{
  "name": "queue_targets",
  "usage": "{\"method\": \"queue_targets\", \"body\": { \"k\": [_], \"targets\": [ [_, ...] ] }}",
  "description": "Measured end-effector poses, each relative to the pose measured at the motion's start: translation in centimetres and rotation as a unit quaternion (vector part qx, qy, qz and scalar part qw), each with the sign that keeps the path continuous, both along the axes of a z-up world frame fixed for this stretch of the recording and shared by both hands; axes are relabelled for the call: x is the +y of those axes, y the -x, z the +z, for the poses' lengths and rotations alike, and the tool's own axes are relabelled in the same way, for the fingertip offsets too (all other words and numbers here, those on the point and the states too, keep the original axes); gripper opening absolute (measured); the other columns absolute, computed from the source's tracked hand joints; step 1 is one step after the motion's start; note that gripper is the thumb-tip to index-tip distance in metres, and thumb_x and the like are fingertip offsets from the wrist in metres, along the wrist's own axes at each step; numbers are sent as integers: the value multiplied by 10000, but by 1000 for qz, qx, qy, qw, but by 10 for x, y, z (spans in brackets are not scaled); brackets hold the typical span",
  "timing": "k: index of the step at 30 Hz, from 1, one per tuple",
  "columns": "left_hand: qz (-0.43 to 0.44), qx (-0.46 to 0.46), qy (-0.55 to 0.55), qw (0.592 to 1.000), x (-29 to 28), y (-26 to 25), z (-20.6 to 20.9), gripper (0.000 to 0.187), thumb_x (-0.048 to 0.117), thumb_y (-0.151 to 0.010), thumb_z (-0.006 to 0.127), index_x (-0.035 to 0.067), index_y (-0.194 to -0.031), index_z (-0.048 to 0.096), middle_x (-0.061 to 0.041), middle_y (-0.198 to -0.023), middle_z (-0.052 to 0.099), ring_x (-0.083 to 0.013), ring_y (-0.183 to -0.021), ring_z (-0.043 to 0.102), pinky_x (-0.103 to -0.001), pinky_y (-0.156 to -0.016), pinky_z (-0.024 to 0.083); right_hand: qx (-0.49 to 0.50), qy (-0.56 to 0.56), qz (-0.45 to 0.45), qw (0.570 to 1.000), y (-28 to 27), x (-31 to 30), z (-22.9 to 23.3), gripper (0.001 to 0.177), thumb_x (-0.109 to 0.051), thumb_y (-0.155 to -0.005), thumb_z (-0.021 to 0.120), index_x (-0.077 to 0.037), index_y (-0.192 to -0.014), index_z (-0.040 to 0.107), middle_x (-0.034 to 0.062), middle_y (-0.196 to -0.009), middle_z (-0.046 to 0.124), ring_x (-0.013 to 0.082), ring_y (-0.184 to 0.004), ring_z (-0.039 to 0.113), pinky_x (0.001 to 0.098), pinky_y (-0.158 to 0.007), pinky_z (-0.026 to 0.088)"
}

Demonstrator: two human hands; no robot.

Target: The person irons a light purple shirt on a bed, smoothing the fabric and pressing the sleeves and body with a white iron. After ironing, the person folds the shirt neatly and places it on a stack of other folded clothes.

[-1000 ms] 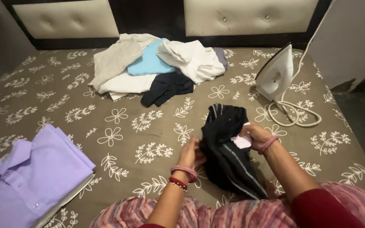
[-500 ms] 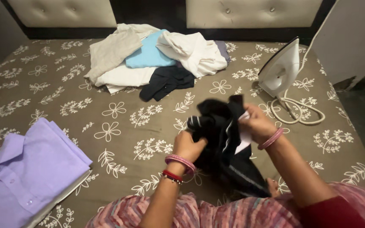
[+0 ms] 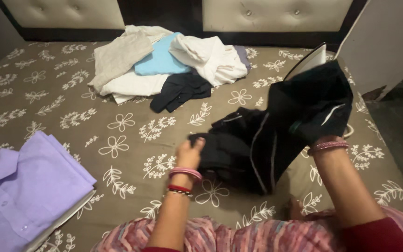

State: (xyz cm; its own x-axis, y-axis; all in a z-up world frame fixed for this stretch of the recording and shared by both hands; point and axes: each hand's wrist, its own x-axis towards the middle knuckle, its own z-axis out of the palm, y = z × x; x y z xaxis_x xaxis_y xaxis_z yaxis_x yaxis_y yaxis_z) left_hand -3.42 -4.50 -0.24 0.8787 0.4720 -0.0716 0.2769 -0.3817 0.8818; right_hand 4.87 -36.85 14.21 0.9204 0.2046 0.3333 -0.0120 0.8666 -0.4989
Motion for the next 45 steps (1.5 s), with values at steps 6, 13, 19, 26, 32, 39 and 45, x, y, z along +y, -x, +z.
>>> {"method": "queue_targets", "body": {
  "k": [6, 13, 19, 26, 32, 39, 45],
  "targets": [
    [209, -231, 89, 946, 91, -9, 13, 653, 504, -938, 697, -83, -1211, 610, -283, -1192, 716, -419, -1095, 685, -461, -987, 511, 136, 110, -60, 983, -15, -53, -60, 326, -337, -1039, 537, -83, -1224, 626, 71, -1163, 691, 222, -1045, 667, 379, -963, 531],
    [336, -73, -241, 908, 82, 20, 36, 636, 103, -779, 749, 24, -1372, 533, -285, -1256, 607, -456, -1155, 566, -559, -949, 454, 361, 398, -33, 843, -49, -75, -162, 311, -341, -1001, 577, -81, -1146, 663, 49, -1097, 700, 191, -968, 653, 335, -879, 525],
    [37, -269, -179, 946, -28, 21, 46, 403, 196, -838, 783, 75, -1201, 656, -93, -1087, 741, -307, -1075, 672, -464, -971, 500, 311, 442, -37, 840, -47, -56, -168, 301, -345, -969, 611, -78, -1080, 695, 30, -1040, 709, 164, -901, 641, 298, -806, 520],
    [-152, -91, 64, 982, -128, 41, 10, 876, 454, -784, 887, -18, -1407, 493, -213, -1249, 672, -280, -1157, 655, -389, -970, 527, 121, 554, 88, 819, 3, -5, -122, 586, -207, -782, 830, -40, -1302, 617, 136, -1290, 668, 222, -1186, 639, 343, -994, 512],
    [-132, -66, 381, 913, -112, 6, -90, 820, 252, -824, 813, -80, -1474, 439, -210, -1273, 724, -222, -1128, 712, -295, -965, 559, -12, 727, 110, 678, 28, 33, -112, 1027, -135, -629, 933, -144, -1516, 416, 164, -1472, 506, 255, -1316, 549, 371, -1075, 480],
    [-118, 26, 433, 893, -107, -2, -104, 482, 141, -896, 806, -46, -1311, 648, -52, -1021, 717, -123, -794, 553, -262, -635, 396, -17, 733, 8, 680, -29, -14, -169, 697, -63, -784, 738, -61, -1450, 533, 101, -1235, 734, 231, -1148, 682, 353, -989, 522],
    [-159, -68, 391, 904, -74, -7, -51, 210, 217, -978, 687, 28, -1069, 703, 50, -946, 657, -56, -902, 536, -209, -838, 438, 170, 488, 40, 855, -37, -48, -130, 552, 46, -869, 541, -78, -1404, 605, 85, -1038, 730, 169, -805, 670, 312, -723, 555]
  ]
}}
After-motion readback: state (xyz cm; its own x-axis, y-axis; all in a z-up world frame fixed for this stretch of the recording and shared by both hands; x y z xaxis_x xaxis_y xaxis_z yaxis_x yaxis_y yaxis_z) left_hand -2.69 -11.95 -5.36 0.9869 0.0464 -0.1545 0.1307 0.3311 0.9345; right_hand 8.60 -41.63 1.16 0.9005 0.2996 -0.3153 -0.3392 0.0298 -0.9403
